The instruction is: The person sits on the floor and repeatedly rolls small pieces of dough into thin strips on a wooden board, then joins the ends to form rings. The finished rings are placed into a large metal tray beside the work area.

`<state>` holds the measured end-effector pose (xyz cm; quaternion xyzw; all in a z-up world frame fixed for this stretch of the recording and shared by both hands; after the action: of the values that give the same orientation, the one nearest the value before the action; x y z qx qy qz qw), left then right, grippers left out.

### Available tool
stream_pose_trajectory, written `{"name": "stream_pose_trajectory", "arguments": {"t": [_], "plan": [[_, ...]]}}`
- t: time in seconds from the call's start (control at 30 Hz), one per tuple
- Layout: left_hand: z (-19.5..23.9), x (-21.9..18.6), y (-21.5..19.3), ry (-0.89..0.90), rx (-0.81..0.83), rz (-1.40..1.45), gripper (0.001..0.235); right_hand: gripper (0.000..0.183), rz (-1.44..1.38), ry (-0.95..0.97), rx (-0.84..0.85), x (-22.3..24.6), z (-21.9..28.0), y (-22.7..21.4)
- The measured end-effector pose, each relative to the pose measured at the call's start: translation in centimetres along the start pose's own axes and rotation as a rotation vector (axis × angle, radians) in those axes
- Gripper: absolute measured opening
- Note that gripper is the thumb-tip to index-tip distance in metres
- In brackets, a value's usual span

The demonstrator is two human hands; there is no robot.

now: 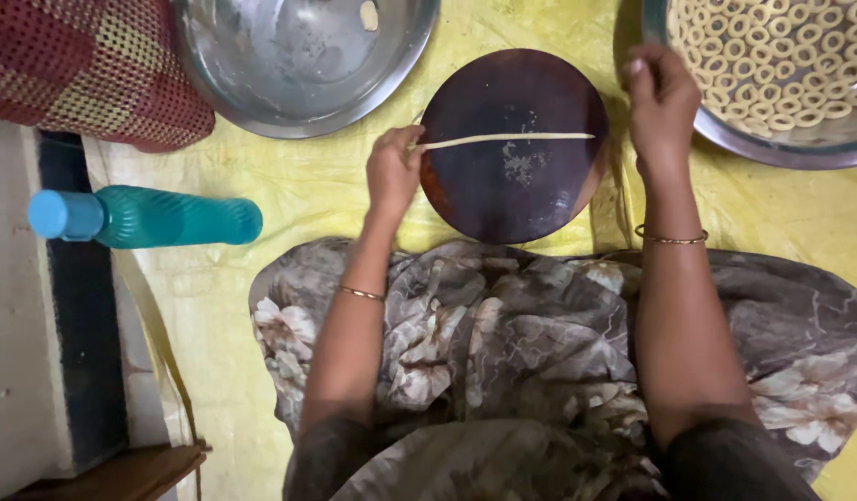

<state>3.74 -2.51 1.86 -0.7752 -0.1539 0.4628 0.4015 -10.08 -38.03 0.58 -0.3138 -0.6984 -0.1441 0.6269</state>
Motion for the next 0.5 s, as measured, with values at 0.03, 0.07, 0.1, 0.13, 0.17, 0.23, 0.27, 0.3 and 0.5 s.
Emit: {"name": "stream_pose_trajectory", "arguments": {"t": [0.03,0.07,0.1,0.13,0.17,0.23,0.27,0.3,0.5], "plan": [[0.2,-0.5,0.2,-0.020,-0.014,0.025,0.011,0.014,0.145,0.016,0.003,-0.1,0.6,0.1],[0.3,-1.1,0.8,-0.051,-0.005,0.035,0.011,0.013,0.290,0.034,0.003,-0.1,1.2,0.2],[0.5,-1.9,1.8,-0.083,0.004,0.045,0.017,0.012,0.375,0.003,0.014,0.1,1.8,0.6],[0.6,-2.9,2.9,-0.112,0.018,0.059,0.024,0.011,0.465,-0.025,0.022,0.3,2.5,0.8],[0.5,-4.0,3.8,-0.083,0.032,0.077,0.022,0.012,0.556,-0.053,0.030,0.6,3.1,0.8],[0.4,-6.1,5.6,-0.023,0.072,0.123,0.021,0.025,0.658,-0.139,0.102,1.4,4.2,1.3],[0.4,-7.3,6.1,0.073,0.069,0.109,0.023,0.032,0.710,-0.181,0.137,1.8,4.7,1.8],[0.4,-8.4,6.6,0.168,0.065,0.095,0.028,0.032,0.715,-0.191,0.139,2.0,5.1,2.0],[-0.2,-10.0,10.6,0.349,0.091,-0.152,0.040,0.033,0.814,-0.221,0.126,2.6,5.7,3.4]]}}
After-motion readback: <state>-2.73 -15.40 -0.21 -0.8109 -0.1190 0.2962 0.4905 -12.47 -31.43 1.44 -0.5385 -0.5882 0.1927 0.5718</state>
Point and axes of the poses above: each hand's wrist, its own z-axis away from the middle knuckle, its own y-axis out of the palm, x = y × z, the point moved 6 cm from there along -z, towards the middle knuckle, and after that the axes turned 3 degrees about x, right-handed, at the moved point
